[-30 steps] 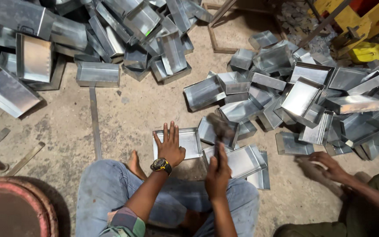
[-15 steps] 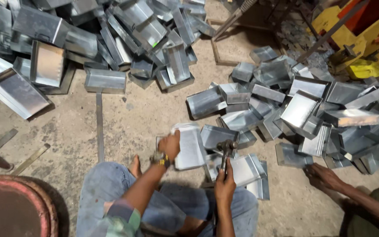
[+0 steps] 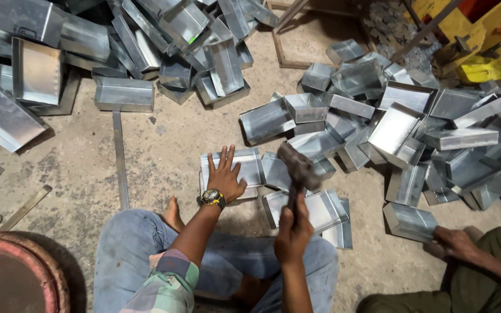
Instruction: The person uses a hammer to shape the edges and corners of several galvanized metal trays by hand while sitting on the floor, placing the completed pieces into a pile.
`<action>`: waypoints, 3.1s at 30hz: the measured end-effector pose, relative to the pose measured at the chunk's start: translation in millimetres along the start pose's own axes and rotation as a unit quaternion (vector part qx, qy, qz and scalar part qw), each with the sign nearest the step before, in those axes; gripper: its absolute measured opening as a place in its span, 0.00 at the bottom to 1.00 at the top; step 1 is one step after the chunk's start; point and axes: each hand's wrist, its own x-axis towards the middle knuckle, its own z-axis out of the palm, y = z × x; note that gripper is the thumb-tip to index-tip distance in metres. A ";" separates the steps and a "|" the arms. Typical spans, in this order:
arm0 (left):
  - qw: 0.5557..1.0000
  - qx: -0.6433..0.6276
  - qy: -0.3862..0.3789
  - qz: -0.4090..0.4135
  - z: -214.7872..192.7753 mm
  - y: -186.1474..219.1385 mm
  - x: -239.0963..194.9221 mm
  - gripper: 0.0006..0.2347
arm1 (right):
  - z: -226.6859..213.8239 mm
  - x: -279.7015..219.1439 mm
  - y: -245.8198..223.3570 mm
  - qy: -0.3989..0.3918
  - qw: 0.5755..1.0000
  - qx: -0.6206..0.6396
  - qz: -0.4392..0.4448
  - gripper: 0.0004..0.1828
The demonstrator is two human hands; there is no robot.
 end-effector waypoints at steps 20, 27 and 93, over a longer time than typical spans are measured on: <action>0.999 -0.011 0.013 0.031 -11.6 13.9 -58.1 0.27 | 29.1 12.4 5.6 -0.139 0.963 -0.157 0.170 0.24; 1.000 0.020 0.014 -0.007 19.7 -5.9 -15.8 0.25 | -24.4 -14.3 37.2 -0.079 0.961 -0.087 0.252 0.26; 0.968 -0.084 0.200 -0.129 66.6 -54.1 -59.8 0.18 | 42.0 -6.1 -16.4 -0.065 0.996 -0.016 0.051 0.24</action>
